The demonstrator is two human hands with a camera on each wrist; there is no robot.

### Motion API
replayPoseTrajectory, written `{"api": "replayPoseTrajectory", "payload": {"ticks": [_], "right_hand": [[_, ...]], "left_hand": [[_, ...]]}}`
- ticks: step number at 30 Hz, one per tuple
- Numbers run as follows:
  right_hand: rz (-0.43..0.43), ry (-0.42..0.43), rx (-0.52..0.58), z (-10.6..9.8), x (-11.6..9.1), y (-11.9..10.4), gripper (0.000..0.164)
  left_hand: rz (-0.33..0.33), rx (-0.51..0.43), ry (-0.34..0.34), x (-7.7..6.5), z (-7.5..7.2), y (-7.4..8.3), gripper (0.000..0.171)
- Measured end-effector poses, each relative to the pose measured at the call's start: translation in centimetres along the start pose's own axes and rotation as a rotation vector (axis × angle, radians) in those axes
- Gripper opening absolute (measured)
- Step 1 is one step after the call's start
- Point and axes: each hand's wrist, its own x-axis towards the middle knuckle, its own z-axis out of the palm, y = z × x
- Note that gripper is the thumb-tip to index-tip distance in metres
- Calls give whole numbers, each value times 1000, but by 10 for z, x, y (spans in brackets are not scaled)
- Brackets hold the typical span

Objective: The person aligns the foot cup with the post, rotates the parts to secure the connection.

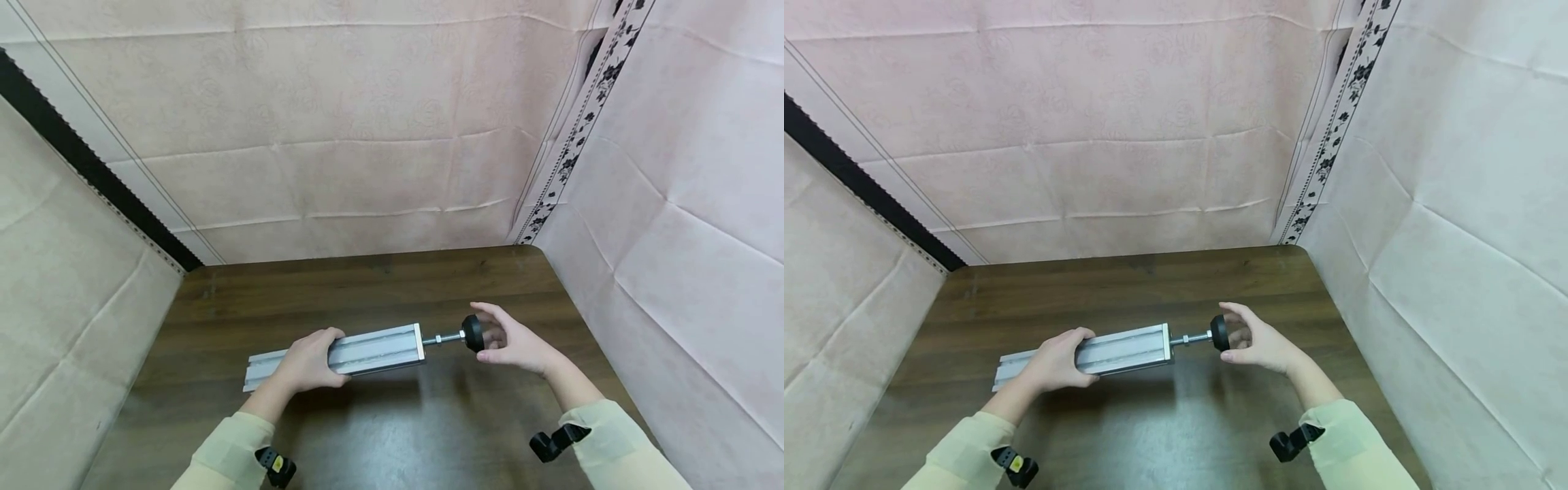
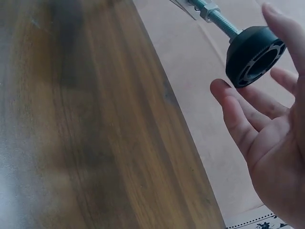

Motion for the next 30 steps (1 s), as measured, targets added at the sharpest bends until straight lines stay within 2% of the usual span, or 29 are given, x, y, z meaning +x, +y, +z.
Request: {"api": "replayPoseTrajectory", "payload": {"ticks": [6, 14, 21, 30], "right_hand": [[-27, -17, -52, 2, 2, 2, 90], [8, 5, -109, 4, 3, 3, 76], [35, -5, -65, 6, 6, 3, 73], [-39, -20, -10, 4, 7, 6, 69]], "left_hand": [[-10, -1, -5, 1, 1, -1, 66], [-8, -12, -5, 3, 2, -3, 65], [-3, -1, -10, 2, 0, -2, 66], [5, 0, -8, 2, 1, -2, 65]]}}
